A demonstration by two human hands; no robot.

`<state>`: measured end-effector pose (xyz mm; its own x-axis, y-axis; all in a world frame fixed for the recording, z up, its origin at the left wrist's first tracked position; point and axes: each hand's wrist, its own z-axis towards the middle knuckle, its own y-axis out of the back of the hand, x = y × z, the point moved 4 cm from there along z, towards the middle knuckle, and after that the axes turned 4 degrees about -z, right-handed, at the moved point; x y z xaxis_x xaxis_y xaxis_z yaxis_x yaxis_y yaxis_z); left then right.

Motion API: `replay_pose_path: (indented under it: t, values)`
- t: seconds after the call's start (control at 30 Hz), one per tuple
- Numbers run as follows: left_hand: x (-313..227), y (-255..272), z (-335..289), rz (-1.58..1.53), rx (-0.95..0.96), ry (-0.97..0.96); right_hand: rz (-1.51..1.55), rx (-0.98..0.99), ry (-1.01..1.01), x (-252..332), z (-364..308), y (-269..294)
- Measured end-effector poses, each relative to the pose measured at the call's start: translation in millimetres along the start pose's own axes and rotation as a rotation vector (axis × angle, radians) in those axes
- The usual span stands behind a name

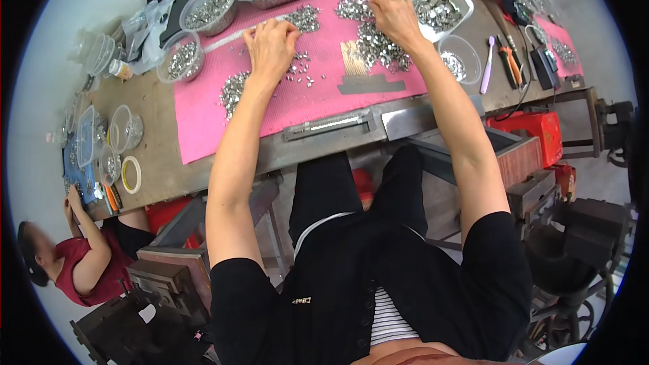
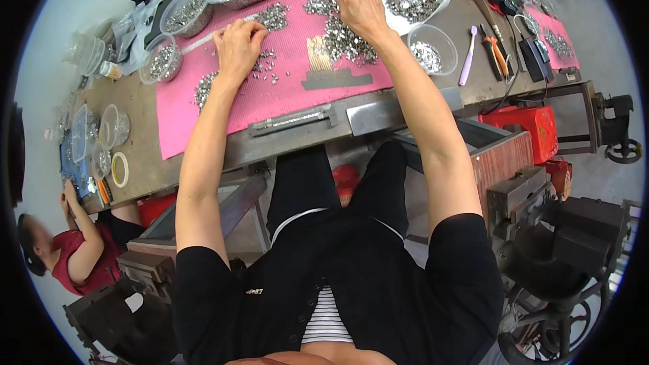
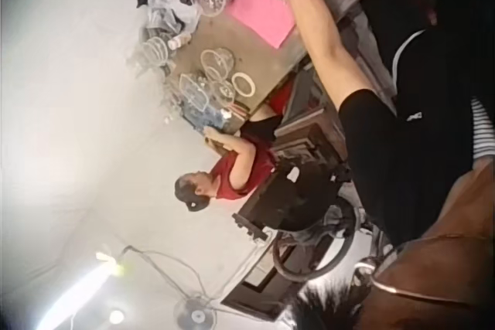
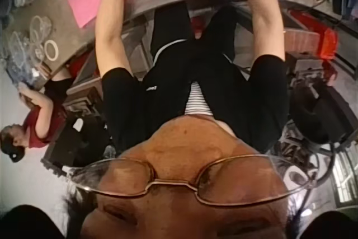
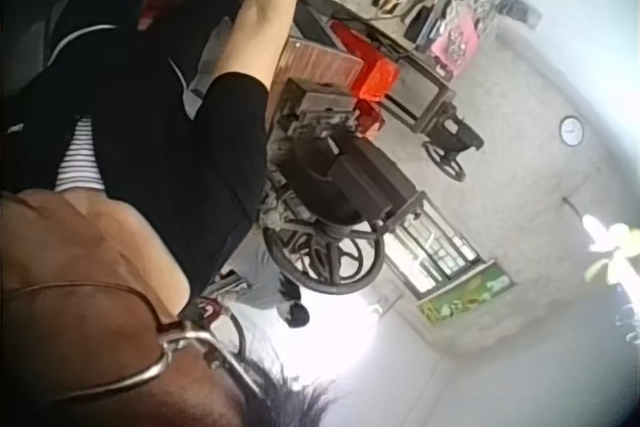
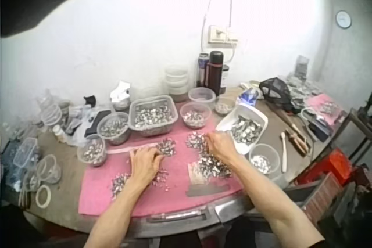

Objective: The person places small metal pieces into a metal mold bar by hand, places the mold bar into a press machine to press it, and continues assembling metal pieces into the mold bar.

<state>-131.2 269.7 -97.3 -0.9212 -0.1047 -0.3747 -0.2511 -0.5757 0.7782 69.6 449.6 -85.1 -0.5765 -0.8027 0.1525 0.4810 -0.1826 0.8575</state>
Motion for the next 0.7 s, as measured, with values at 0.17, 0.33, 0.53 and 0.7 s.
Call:
replay_pose_path:
  t: [0.17,0.33,0.53,0.7]
  values:
    - [-31.2,41.7,-38.1,-0.050,-0.048,-0.145,0.203,0.084,0.257,55.3,-55.3,43.6]
    - [-54.1,53.0,-88.3,-0.058,0.114,-0.143,0.247,0.181,0.292,97.6,-109.9,43.1]
    - [-49.4,51.4,-96.9,-0.074,0.082,-0.157,0.382,0.105,0.234,90.2,-112.1,47.0]
    - [-47.7,50.7,-96.5,-0.068,0.129,-0.148,0.411,0.100,0.212,95.5,-117.4,51.2]
